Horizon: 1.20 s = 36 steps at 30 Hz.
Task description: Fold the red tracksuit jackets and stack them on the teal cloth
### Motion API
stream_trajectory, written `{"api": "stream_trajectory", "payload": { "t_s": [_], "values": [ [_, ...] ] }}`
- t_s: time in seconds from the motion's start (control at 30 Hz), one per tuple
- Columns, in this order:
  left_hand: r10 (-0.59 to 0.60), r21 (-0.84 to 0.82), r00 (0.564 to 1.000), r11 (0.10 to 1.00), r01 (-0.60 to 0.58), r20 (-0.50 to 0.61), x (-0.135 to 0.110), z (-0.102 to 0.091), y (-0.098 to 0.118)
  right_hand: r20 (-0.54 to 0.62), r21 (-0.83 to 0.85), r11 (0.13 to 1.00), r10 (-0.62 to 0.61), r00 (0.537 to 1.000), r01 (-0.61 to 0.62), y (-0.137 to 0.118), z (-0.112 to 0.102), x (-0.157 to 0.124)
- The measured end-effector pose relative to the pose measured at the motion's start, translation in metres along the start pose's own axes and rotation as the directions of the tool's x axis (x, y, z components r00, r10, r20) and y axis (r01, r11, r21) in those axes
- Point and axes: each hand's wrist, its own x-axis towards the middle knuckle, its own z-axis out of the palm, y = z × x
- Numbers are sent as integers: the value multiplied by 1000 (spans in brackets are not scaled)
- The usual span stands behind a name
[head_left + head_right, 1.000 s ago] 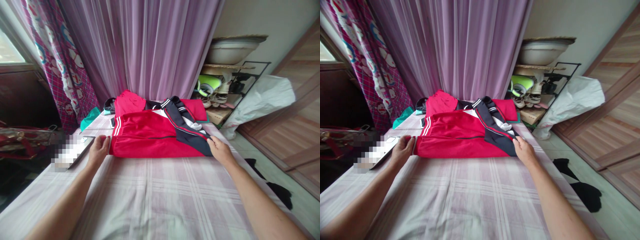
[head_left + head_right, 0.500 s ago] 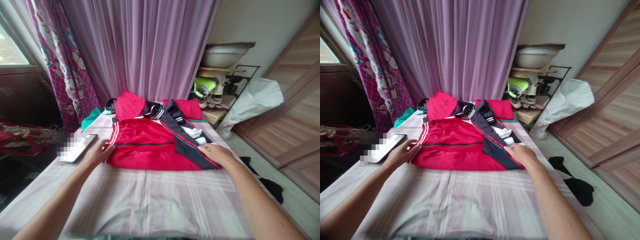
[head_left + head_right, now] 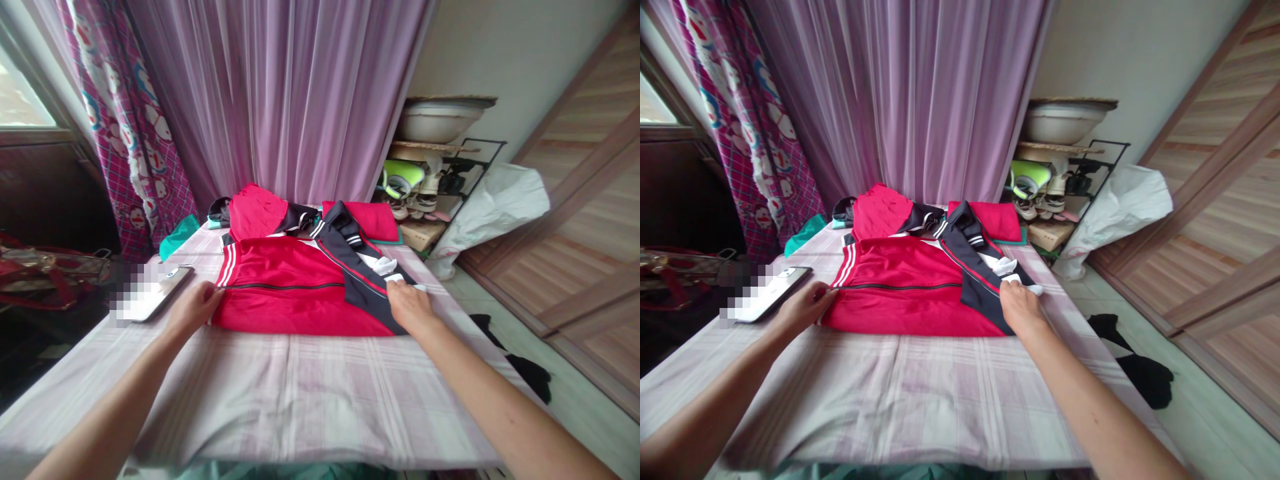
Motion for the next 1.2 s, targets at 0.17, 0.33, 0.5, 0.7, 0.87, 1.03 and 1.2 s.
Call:
{"api": "stream_trajectory", "payload": {
  "t_s": [0.17, 0.33, 0.5, 0.7, 0.87, 1.03, 1.2],
  "values": [
    [-17, 85, 998, 996, 21, -53, 5, 5, -7, -223, 293, 945, 218, 950, -147, 30, 21, 29],
    [-11, 194, 995, 981, -7, 95, 18, 6, -17, -146, 385, 901, 274, 951, -200, 40, 54, 42],
    [111, 314, 992, 941, -124, 58, 42, -8, 18, -189, 490, 855, 297, 936, -173, 42, 72, 44],
    [458, 346, 874, 803, -486, 165, 84, 27, 139, -152, 531, 833, 276, 949, -157, 52, 86, 45],
    [594, 335, 738, 658, -674, 320, 114, 94, 223, -203, 490, 862, 258, 945, -130, 46, 88, 36],
    [613, 317, 727, 654, -687, 310, 138, 145, 253, -212, 551, 822, 306, 928, -145, 42, 82, 32],
    [536, 319, 798, 732, -602, 276, 158, 153, 257, -98, 708, 696, 260, 961, -116, 52, 75, 31]
  ]
}}
